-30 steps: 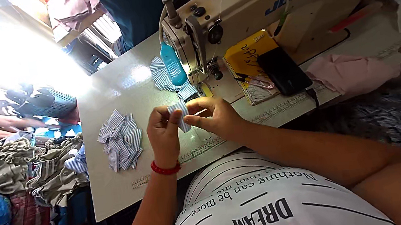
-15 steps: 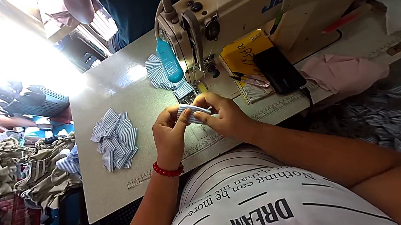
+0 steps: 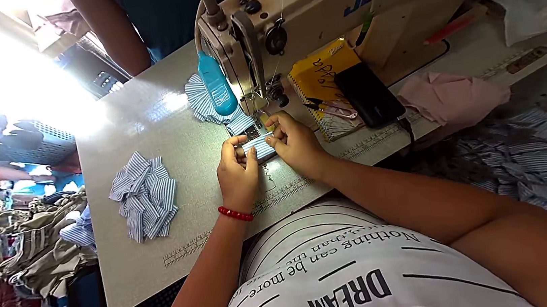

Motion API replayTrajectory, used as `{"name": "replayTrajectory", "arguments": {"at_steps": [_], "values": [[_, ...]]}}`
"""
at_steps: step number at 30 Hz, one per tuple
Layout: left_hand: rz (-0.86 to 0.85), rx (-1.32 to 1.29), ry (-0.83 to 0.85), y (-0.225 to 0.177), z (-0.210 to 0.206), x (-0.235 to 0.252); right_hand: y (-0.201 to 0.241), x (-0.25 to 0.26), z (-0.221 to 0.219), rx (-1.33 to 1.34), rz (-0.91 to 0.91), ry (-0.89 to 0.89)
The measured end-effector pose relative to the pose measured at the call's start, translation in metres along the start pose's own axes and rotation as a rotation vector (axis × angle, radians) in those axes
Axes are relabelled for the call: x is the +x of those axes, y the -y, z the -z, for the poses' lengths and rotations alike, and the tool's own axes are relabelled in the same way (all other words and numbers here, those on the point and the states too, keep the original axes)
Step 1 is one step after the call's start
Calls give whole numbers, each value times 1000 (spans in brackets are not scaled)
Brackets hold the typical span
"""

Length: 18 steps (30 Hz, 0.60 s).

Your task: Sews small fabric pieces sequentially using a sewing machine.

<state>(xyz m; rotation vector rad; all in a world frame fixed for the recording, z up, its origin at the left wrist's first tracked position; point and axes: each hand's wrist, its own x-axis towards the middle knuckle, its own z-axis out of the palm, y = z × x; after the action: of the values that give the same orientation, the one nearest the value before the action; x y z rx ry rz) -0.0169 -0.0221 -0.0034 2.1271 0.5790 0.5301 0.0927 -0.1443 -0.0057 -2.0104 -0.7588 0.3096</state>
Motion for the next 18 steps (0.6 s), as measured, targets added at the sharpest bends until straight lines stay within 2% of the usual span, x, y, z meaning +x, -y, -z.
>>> {"name": "replayTrajectory", "arguments": {"at_steps": [3, 7, 10, 13, 15, 18], "values": [[-88, 279, 35, 6, -1, 10, -3, 12, -2, -175, 31, 2], [-138, 490, 97, 7, -3, 17, -3, 20, -5, -320, 49, 40], [-286, 544, 23, 15, -4, 17, -1, 22, -6, -355, 36, 45], [-480, 569, 64, 22, -4, 17, -1, 21, -7, -362, 20, 38], [-512, 596, 124, 24, -5, 18, -5, 20, -8, -358, 77, 6], [-478, 609, 170, 25, -4, 20, -11, 3, -3, -408, 257, -16]]}}
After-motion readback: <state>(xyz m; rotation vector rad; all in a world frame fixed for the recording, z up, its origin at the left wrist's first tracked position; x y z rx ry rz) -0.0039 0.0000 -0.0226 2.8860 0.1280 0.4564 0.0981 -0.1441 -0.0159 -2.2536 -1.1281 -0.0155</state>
